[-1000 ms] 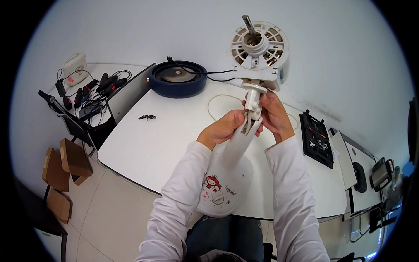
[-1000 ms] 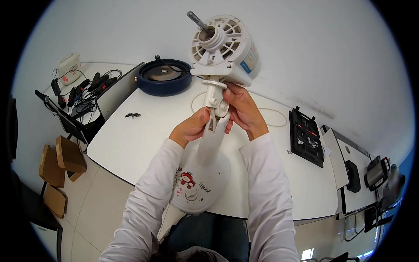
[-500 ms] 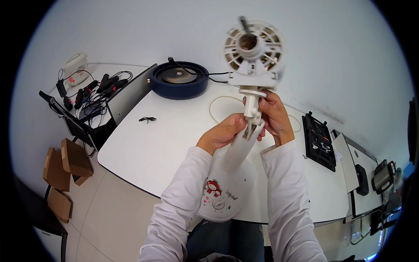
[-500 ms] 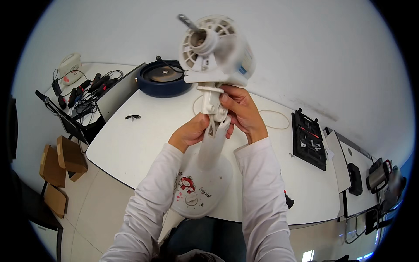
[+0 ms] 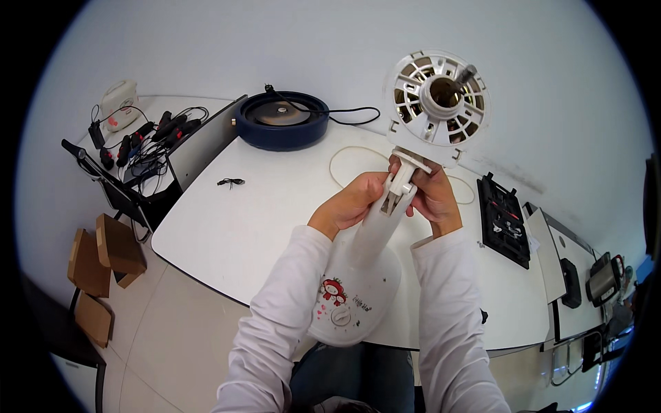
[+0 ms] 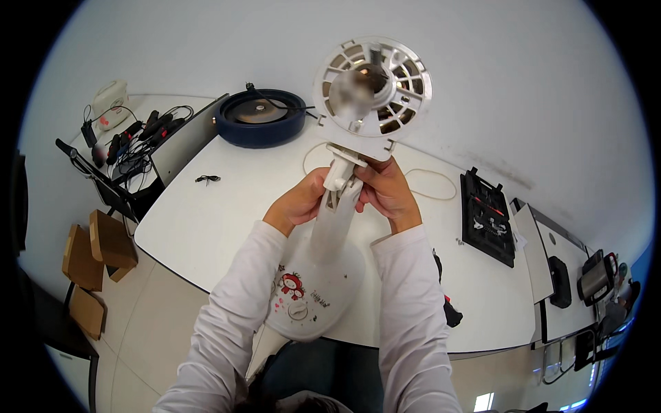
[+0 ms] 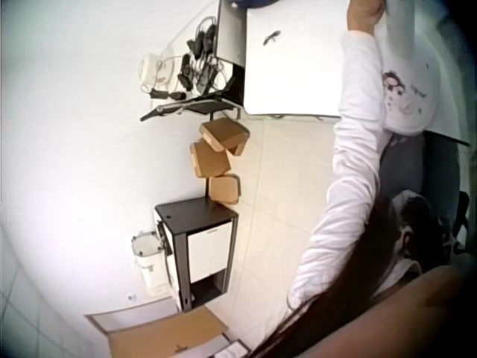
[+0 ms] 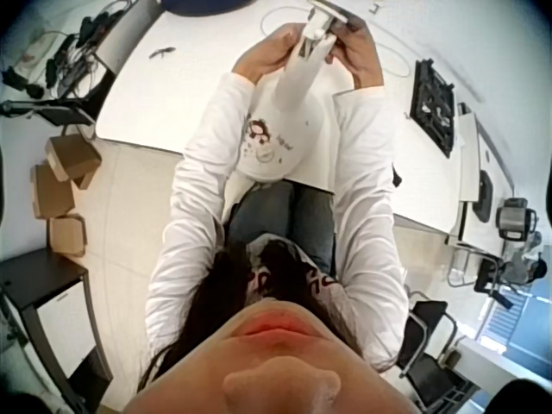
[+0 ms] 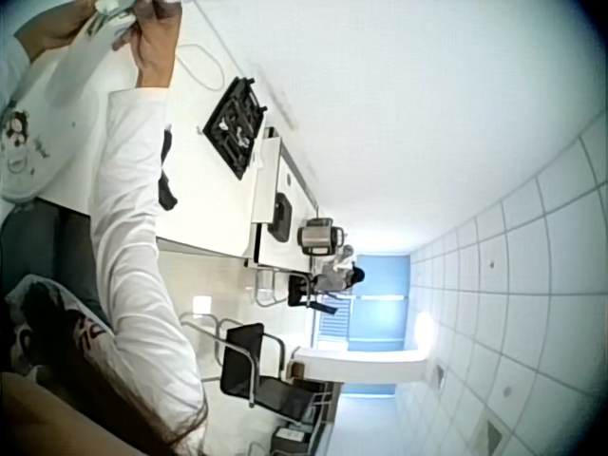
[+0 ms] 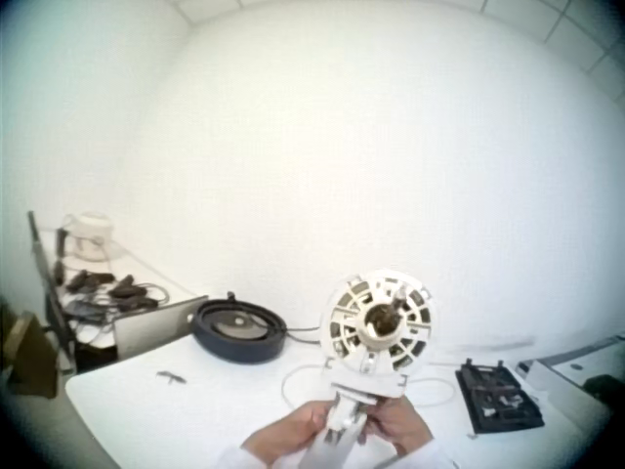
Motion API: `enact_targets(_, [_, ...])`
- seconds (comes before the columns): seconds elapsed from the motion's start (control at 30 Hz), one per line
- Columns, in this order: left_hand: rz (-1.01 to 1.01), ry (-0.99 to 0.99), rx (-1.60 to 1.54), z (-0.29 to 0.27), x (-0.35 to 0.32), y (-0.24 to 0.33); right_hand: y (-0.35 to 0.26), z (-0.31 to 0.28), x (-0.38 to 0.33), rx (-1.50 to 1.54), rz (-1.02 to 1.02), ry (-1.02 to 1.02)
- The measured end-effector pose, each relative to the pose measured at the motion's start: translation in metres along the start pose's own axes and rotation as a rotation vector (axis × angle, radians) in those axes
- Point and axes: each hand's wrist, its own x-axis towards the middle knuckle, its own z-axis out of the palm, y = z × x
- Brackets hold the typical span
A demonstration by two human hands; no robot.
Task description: The person assembles a white electric fan by attaching the motor housing to the stand, inserting a screw, and securing the components. They repeatedly adjust and tighten the connection between the motor and stand.
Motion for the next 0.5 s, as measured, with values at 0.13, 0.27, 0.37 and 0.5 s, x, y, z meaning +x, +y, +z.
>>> enact_targets(0.13, [-0.035,0.008,-0.017,0.000,0.000,0.000,0.000,-0.010,-0.006,0.013,0.062,0.009])
enact_targets(0.27, [0.017,0.024,-0.072,0.004,-0.002,0.000,-0.001,-0.015,-0.009,0.045,0.113,-0.057])
enact_targets(0.37, [0.011,0.025,-0.065,0.007,-0.003,0.003,0.007,-0.017,-0.011,0.079,0.055,-0.075])
enact_targets(0.5, [0.048,0.049,-0.010,0.006,-0.009,0.006,0.015,-0.015,-0.013,0.105,0.113,0.018])
